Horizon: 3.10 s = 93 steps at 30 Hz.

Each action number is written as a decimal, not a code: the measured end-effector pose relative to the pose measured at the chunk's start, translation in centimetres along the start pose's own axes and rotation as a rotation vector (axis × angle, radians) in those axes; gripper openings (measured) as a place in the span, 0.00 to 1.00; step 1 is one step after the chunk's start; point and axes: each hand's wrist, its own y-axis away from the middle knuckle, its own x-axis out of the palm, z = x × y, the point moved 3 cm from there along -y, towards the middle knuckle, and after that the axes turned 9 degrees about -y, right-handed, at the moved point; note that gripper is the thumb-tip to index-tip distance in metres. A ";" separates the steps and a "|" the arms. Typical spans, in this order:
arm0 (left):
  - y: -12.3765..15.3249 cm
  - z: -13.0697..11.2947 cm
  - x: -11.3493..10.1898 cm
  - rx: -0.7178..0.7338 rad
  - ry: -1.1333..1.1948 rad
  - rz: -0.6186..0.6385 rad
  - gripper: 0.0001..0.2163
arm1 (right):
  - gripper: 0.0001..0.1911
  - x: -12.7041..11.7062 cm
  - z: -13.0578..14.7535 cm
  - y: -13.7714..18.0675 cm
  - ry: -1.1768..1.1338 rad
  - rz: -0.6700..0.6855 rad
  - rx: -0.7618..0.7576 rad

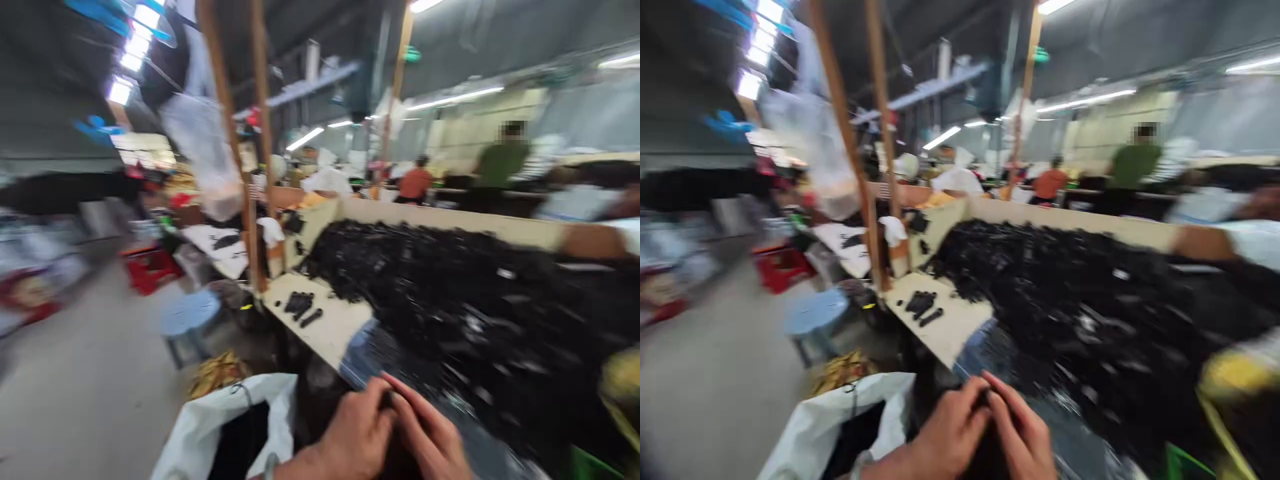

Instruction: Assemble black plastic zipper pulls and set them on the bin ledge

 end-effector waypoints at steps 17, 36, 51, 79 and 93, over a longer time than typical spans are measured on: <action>-4.8 4.0 3.1 0.111 -0.292 0.175 0.21 | 0.29 -1.5 -5.9 -0.1 -0.489 0.014 0.616; -5.4 4.1 4.4 -0.448 0.388 0.590 0.32 | 0.20 -3.1 -6.2 -2.0 -0.172 0.313 0.439; -5.0 6.4 3.5 -0.600 0.477 0.618 0.45 | 0.17 -2.3 -6.0 -0.9 -0.009 0.257 0.433; -12.3 5.9 1.3 -0.135 -0.523 0.150 0.09 | 0.14 0.0 -7.9 -5.4 0.381 0.271 0.153; -11.6 6.0 1.9 -0.508 0.377 0.243 0.17 | 0.16 -0.4 -8.0 -5.3 -0.239 0.061 0.548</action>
